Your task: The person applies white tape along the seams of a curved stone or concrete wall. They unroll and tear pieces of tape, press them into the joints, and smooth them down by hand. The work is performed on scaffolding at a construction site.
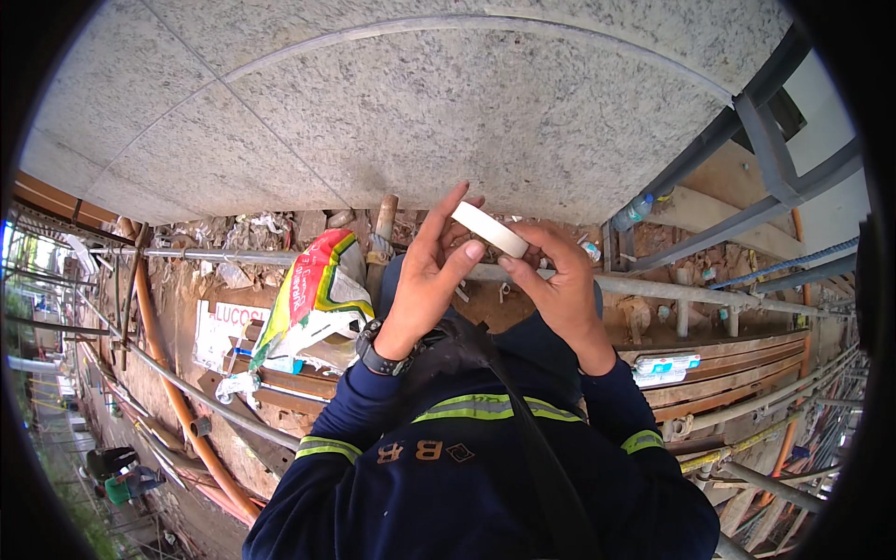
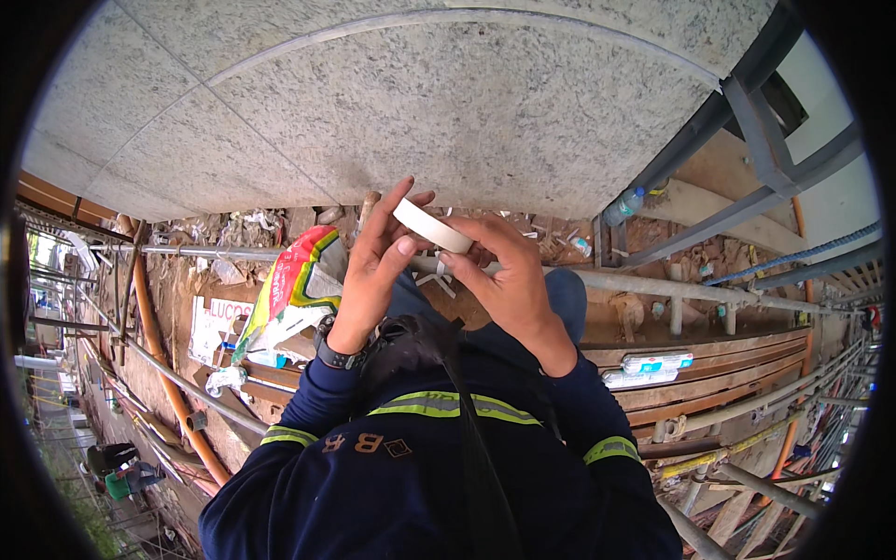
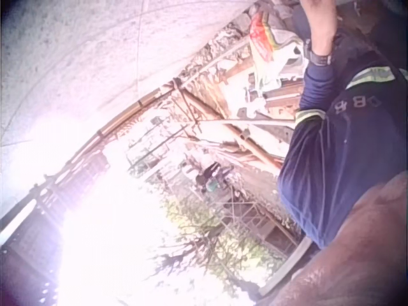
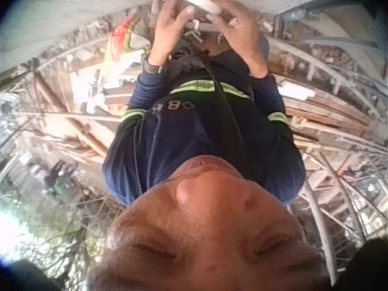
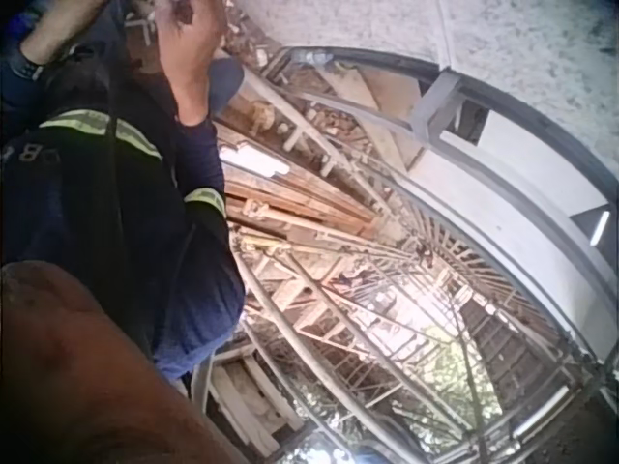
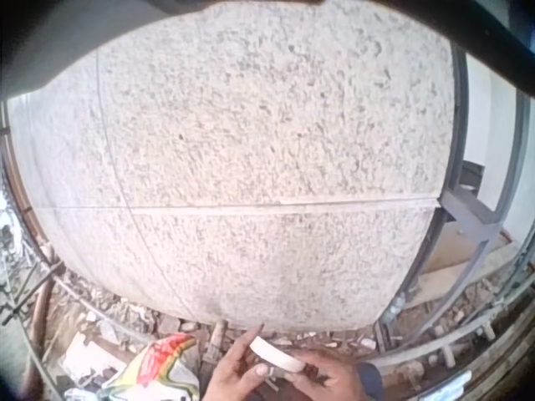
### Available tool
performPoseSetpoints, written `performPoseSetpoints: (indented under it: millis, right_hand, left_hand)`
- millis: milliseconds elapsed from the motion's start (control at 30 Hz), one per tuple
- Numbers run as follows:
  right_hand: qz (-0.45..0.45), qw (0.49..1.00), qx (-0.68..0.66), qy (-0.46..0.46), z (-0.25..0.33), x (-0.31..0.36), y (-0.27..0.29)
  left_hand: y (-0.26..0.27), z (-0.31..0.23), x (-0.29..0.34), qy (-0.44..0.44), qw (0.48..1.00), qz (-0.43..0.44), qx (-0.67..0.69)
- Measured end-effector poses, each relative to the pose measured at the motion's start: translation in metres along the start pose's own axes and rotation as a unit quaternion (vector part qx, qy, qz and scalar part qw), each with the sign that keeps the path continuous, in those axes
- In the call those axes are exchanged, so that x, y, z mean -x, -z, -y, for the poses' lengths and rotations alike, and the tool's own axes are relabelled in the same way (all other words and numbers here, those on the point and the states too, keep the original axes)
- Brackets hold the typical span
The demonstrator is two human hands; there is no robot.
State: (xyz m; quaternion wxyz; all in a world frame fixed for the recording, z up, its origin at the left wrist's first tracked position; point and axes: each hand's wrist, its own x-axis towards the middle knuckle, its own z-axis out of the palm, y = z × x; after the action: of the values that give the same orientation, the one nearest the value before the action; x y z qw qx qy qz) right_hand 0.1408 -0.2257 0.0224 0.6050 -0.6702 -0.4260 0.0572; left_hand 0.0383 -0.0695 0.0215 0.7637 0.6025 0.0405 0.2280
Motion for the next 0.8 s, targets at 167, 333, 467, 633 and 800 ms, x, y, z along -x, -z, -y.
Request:
performPoseSetpoints:
  millis: [167,333,467,633,800]
  right_hand:
    - [0.009,1.0,0.017,0.003,-0.004,0.002,0.0]
    - [-0.006,0.999,-0.033,-0.021,0.004,0.001,0.004]
    - [-0.001,0.999,-0.032,0.013,-0.006,0.004,0.005]
    - [-0.019,0.999,0.011,0.035,-0.005,0.002,0.004]
    - [0.007,0.999,0.05,0.017,0.0,0.002,0.005]
  left_hand:
    - [-0.001,0.002,-0.002,0.032,0.998,0.013,-0.047]
    - [0.005,0.002,-0.008,0.152,0.967,-0.008,0.203]
    - [0.003,0.005,-0.007,0.168,0.953,0.004,0.252]
    - [-0.003,0.007,-0.002,0.085,0.991,-0.089,0.054]
    - [-0.002,0.005,0.002,0.024,0.991,0.005,-0.133]
